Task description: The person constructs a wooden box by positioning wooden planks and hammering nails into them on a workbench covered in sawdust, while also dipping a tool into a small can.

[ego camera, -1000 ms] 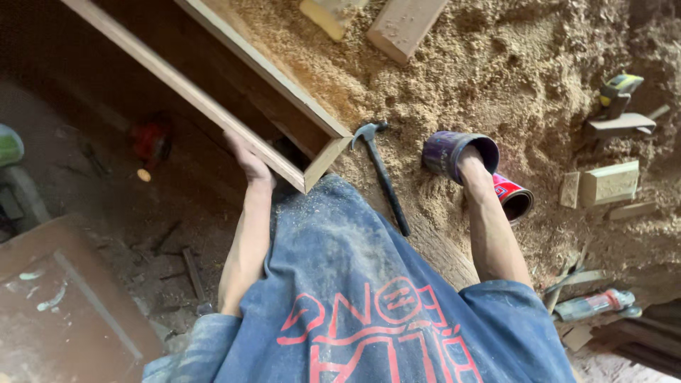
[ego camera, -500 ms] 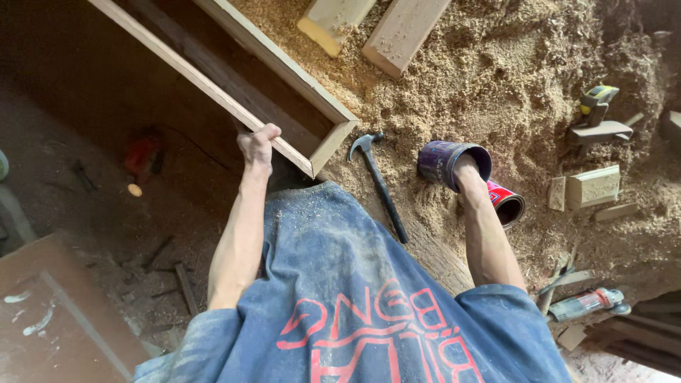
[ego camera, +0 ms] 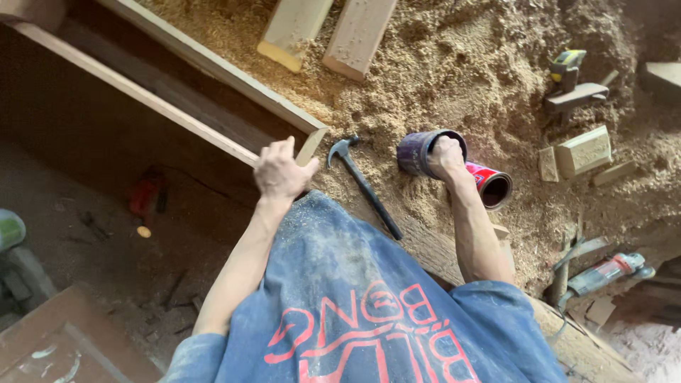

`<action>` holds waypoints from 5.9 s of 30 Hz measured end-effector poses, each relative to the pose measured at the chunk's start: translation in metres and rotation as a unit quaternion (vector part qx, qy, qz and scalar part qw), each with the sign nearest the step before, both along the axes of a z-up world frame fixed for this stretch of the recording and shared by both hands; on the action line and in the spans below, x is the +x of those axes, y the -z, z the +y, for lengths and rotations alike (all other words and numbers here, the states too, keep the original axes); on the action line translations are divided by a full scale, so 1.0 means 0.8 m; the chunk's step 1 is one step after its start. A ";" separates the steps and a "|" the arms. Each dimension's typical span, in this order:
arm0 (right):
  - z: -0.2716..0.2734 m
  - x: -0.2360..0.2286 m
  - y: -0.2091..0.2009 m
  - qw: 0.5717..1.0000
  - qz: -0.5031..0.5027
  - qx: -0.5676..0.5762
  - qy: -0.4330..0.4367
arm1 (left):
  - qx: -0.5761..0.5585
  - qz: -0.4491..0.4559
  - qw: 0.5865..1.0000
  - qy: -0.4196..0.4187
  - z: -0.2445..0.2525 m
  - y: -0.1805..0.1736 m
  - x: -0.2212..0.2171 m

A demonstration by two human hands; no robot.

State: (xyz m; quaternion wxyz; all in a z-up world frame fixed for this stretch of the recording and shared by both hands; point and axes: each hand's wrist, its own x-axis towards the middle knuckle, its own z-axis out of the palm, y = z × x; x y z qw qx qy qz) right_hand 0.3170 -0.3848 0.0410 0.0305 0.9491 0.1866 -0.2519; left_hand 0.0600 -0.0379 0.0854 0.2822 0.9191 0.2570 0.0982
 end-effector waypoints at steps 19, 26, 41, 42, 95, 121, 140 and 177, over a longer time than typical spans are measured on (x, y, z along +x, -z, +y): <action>-0.001 -0.061 -0.164 0.905 0.015 0.385 0.182 | 0.006 0.052 0.998 0.026 -0.012 0.051 -0.001; 0.000 -0.079 -0.174 0.880 0.027 0.388 0.273 | 0.031 0.021 0.999 0.025 -0.017 0.045 -0.010; -0.120 -0.049 -0.138 0.896 -0.120 0.243 0.353 | 0.010 0.039 0.999 0.006 -0.014 0.049 -0.029; -0.151 -0.045 -0.120 0.939 -0.129 0.139 0.288 | 0.007 0.043 0.999 -0.009 -0.015 0.045 -0.035; -0.235 -0.079 -0.124 0.974 -0.074 0.113 0.181 | -0.183 -0.220 0.948 -0.139 0.032 0.054 -0.113; -0.176 0.025 -0.045 0.994 0.016 -0.029 -0.104 | -0.272 -0.158 0.900 -0.302 -0.133 0.049 -0.153; -0.071 0.077 -0.129 0.936 0.155 -0.221 -0.225 | -0.300 -0.132 0.841 -0.430 -0.174 0.095 -0.167; 0.118 -0.228 -0.165 0.756 0.331 0.517 0.226 | -0.623 -0.240 0.741 -0.076 -0.163 -0.061 -0.042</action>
